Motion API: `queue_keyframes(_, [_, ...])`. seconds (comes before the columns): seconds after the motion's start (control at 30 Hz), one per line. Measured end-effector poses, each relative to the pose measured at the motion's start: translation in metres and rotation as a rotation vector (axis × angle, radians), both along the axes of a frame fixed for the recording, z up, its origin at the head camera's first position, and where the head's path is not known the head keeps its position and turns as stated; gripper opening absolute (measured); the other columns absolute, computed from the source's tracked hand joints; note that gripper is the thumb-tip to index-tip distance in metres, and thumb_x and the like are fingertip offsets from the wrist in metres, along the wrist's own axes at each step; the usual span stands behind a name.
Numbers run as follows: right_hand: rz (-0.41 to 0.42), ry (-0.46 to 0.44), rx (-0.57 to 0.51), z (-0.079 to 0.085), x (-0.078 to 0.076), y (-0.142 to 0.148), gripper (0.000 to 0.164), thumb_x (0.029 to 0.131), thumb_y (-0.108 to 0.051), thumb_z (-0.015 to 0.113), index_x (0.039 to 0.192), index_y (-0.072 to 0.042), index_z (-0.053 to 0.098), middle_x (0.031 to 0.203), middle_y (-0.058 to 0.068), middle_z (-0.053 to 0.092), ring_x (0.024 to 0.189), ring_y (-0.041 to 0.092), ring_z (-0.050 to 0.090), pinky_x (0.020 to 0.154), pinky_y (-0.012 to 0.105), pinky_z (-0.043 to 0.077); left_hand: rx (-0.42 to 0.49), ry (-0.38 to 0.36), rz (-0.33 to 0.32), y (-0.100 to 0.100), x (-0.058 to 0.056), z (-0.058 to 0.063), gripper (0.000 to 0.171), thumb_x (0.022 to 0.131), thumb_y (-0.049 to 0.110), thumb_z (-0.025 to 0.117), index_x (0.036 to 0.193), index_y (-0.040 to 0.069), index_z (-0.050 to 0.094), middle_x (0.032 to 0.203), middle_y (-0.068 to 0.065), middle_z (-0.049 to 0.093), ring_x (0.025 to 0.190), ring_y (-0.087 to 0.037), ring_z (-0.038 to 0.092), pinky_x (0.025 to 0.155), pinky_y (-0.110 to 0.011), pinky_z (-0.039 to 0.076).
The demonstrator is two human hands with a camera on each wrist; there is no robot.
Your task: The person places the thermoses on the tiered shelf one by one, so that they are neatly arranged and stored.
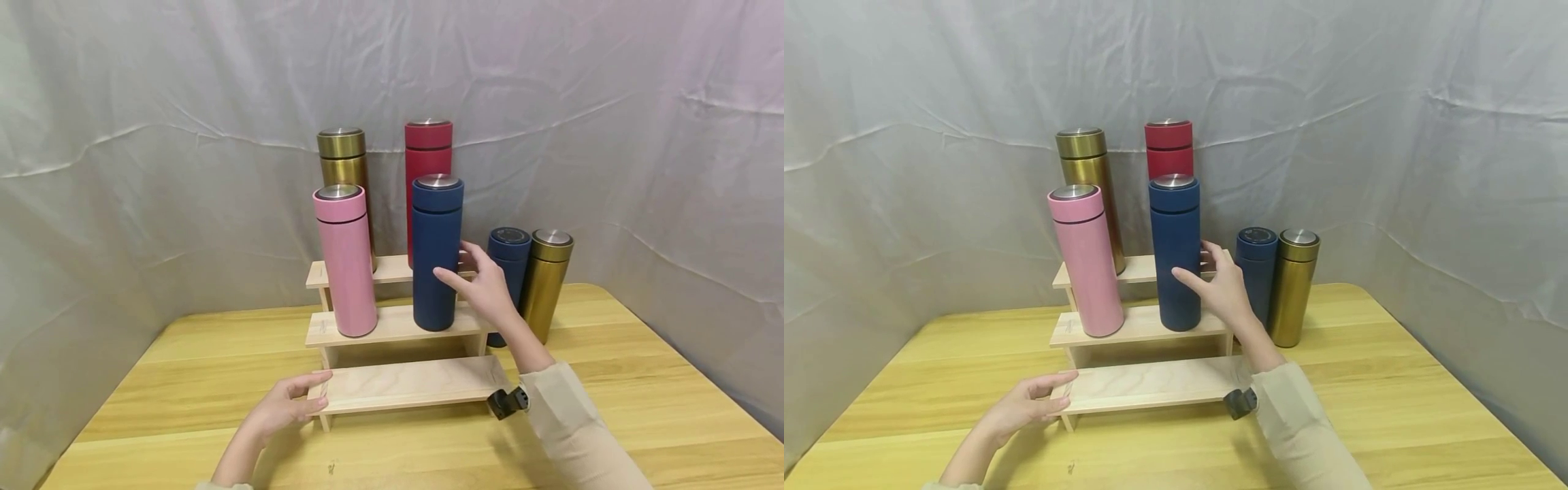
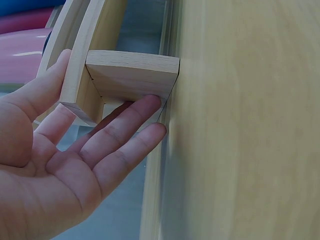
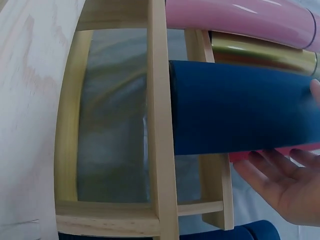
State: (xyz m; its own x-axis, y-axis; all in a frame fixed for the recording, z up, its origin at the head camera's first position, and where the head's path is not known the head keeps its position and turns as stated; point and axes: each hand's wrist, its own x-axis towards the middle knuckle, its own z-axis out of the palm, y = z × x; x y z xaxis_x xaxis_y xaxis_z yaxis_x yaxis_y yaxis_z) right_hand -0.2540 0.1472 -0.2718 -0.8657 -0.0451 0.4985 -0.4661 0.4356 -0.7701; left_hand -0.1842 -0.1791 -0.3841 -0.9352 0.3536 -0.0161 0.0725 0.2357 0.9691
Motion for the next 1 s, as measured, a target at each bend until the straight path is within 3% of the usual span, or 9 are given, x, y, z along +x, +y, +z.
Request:
queue_keyframes(0.27, [0.041,0.067,-0.082,-0.005,0.000,0.015,0.049,0.084,-0.023,0.063,0.125,-0.001,0.047,0.113,0.018,0.056,0.100,0.027,0.053,0.086,0.042,0.042,0.003,0.003,-0.016,0.000,0.000,0.000,0.055,0.084,0.018,0.063,0.129,-0.004,0.042,0.134,-0.032,0.030,0.110,-0.044,0.042,0.082,-0.048,0.045])
queue_keyframes(0.5, [-0.008,0.098,-0.084,-0.008,0.000,0.029,0.040,0.085,-0.014,0.061,0.119,0.004,0.049,0.109,0.018,0.058,0.094,0.016,0.053,0.073,0.013,0.044,-0.001,0.009,-0.018,0.000,0.000,0.001,0.054,0.084,0.018,0.062,0.129,-0.004,0.041,0.134,-0.032,0.029,0.111,-0.046,0.040,0.083,-0.050,0.044])
queue_keyframes(0.6, [-0.006,0.108,-0.103,-0.010,0.001,0.035,0.039,0.086,-0.015,0.061,0.118,0.004,0.050,0.108,0.019,0.058,0.093,0.014,0.053,0.069,0.013,0.047,0.000,0.009,-0.018,0.000,0.000,0.001,0.055,0.084,0.018,0.062,0.129,-0.004,0.041,0.134,-0.032,0.029,0.111,-0.047,0.039,0.082,-0.050,0.044])
queue_keyframes(0.73, [0.019,0.139,-0.132,-0.015,-0.001,0.043,0.040,0.084,-0.025,0.063,0.113,0.002,0.054,0.104,0.017,0.059,0.093,0.018,0.054,0.069,0.022,0.051,0.003,0.005,-0.015,0.000,0.001,0.001,0.055,0.084,0.017,0.063,0.129,-0.004,0.041,0.134,-0.032,0.029,0.112,-0.047,0.039,0.082,-0.049,0.044])
queue_keyframes(0.77, [0.058,0.165,-0.173,-0.022,-0.009,0.048,0.039,0.083,-0.025,0.064,0.112,-0.001,0.055,0.103,0.014,0.060,0.093,0.017,0.055,0.068,0.022,0.051,0.002,0.005,-0.015,0.000,0.001,0.001,0.055,0.084,0.017,0.063,0.129,-0.004,0.041,0.134,-0.031,0.029,0.112,-0.047,0.039,0.083,-0.049,0.044])
queue_keyframes(0.83, [0.080,0.182,-0.188,-0.026,-0.011,0.052,0.039,0.082,-0.028,0.066,0.111,-0.003,0.057,0.102,0.012,0.061,0.093,0.017,0.055,0.068,0.024,0.051,0.001,0.006,-0.015,0.000,0.001,0.001,0.054,0.084,0.017,0.062,0.129,-0.005,0.041,0.134,-0.032,0.028,0.112,-0.047,0.039,0.083,-0.049,0.044])
queue_keyframes(0.97, [0.085,0.187,-0.192,-0.025,-0.009,0.057,0.037,0.083,-0.021,0.065,0.110,0.002,0.056,0.101,0.016,0.060,0.087,0.010,0.057,0.064,0.019,0.051,0.000,0.004,-0.010,0.000,0.000,0.001,0.055,0.084,0.017,0.063,0.129,-0.005,0.041,0.134,-0.032,0.028,0.111,-0.046,0.040,0.083,-0.049,0.044])
queue_keyframes(1.0, [0.043,0.160,-0.157,-0.019,-0.001,0.054,0.038,0.084,-0.021,0.064,0.110,0.006,0.054,0.101,0.019,0.059,0.086,0.011,0.056,0.066,0.020,0.051,0.000,0.004,-0.010,0.000,0.000,0.001,0.055,0.084,0.017,0.063,0.129,-0.005,0.041,0.134,-0.032,0.028,0.111,-0.046,0.040,0.083,-0.049,0.044])
